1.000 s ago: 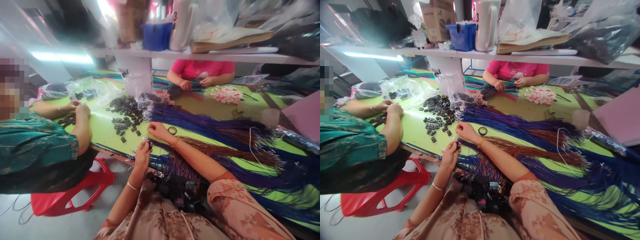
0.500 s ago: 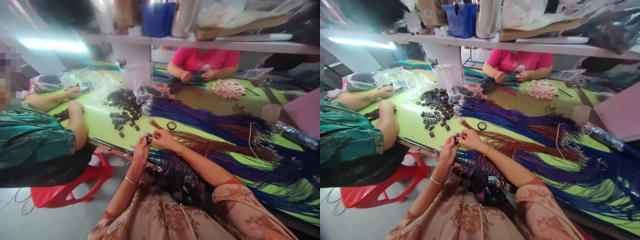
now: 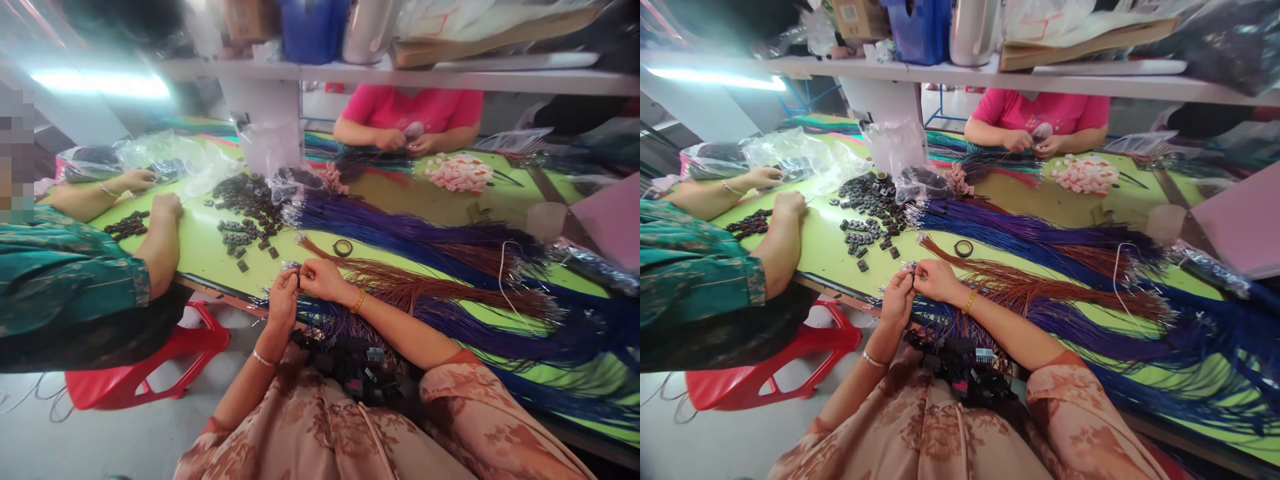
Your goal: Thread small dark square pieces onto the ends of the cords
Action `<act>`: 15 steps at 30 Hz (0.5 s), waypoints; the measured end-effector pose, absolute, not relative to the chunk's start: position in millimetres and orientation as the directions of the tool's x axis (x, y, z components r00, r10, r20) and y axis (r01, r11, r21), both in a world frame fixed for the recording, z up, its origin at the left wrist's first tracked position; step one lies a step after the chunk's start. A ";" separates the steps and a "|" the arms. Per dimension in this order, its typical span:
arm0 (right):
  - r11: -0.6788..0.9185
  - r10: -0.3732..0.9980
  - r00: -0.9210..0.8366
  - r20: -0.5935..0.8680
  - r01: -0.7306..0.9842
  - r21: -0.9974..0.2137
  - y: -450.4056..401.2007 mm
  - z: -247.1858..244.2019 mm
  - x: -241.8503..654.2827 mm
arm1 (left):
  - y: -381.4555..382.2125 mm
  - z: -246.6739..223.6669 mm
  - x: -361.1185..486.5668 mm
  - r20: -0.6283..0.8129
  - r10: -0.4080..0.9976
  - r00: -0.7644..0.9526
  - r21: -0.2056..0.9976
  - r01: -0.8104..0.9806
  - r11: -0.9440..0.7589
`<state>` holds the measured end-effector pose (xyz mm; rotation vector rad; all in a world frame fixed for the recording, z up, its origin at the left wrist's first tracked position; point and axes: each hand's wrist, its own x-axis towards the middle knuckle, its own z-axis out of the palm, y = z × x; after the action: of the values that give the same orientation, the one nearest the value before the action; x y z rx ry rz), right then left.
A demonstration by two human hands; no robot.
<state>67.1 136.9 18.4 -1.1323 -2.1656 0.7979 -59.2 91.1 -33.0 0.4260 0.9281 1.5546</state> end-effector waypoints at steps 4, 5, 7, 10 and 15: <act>0.514 0.813 -0.537 0.222 0.484 -0.708 136.9 21.3 70.4 | 90.1 -31.9 -58.2 -0.258 0.936 -0.241 0.756 -0.653 0.040; 0.511 0.812 -0.544 0.212 0.485 -0.710 136.8 21.5 70.9 | 90.2 -31.8 -58.1 -0.261 0.934 -0.246 0.758 -0.651 0.041; 0.497 0.819 -0.541 0.190 0.506 -0.705 136.0 20.6 70.7 | 90.8 -32.5 -58.0 -0.259 0.933 -0.251 0.770 -0.637 0.042; 0.494 0.829 -0.527 0.187 0.534 -0.686 134.2 17.9 69.1 | 92.0 -34.0 -57.7 -0.254 0.934 -0.252 0.790 -0.612 0.049; 0.428 0.830 -0.539 0.141 0.455 -0.780 147.0 21.6 77.7 | 78.4 -18.2 -50.9 -0.109 0.921 -0.374 0.933 -0.357 -0.034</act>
<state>77.7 147.0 21.6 -1.0823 -2.1684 0.9566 -50.9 78.4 -18.2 0.6880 1.2169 1.6111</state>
